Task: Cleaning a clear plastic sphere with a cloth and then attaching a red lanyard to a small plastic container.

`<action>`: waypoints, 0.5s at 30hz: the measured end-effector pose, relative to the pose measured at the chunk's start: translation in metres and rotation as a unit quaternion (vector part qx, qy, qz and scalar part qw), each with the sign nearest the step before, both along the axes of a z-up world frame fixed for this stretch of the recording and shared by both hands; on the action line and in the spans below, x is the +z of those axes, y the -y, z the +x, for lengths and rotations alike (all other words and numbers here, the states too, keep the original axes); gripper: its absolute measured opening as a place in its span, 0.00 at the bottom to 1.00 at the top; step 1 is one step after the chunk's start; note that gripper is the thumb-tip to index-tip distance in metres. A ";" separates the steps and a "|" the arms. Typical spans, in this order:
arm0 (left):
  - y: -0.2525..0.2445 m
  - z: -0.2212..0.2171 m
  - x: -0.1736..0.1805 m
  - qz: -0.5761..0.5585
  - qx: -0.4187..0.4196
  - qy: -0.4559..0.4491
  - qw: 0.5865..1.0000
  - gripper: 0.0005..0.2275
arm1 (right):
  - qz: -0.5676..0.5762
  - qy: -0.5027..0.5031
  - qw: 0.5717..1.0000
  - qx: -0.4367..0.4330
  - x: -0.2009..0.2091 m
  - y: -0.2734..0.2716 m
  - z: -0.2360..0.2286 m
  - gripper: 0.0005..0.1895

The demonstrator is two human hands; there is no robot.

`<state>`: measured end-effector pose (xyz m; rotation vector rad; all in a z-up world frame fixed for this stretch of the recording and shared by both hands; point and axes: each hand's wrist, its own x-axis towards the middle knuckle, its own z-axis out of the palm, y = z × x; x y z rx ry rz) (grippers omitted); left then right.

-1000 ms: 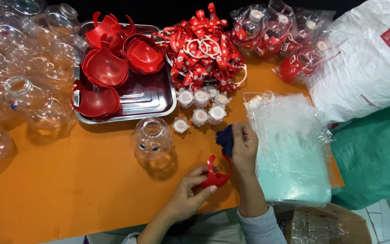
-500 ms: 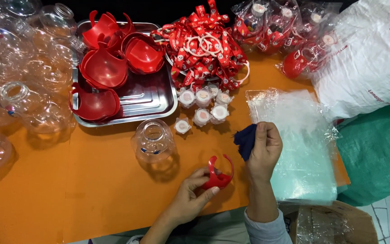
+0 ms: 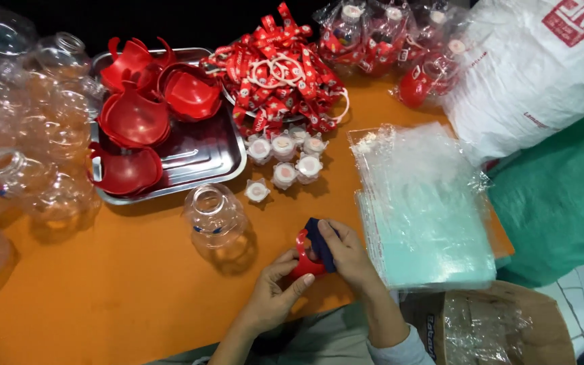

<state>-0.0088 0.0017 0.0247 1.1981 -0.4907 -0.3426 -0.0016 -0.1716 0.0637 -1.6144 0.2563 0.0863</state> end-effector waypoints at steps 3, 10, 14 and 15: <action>-0.004 -0.004 0.002 0.020 -0.011 -0.014 1.000 0.13 | 0.116 -0.039 0.991 0.052 -0.001 0.002 0.004 0.22; -0.002 -0.002 -0.010 0.013 -0.012 -0.066 0.998 0.15 | -0.074 0.046 0.993 -0.085 -0.023 0.009 0.012 0.23; 0.001 -0.002 -0.024 0.009 0.036 -0.158 0.987 0.18 | -0.181 0.148 0.954 -0.189 -0.023 0.010 0.002 0.18; 0.001 0.000 -0.027 0.008 0.038 -0.158 0.987 0.18 | -0.181 0.149 0.954 -0.187 -0.024 0.004 -0.002 0.18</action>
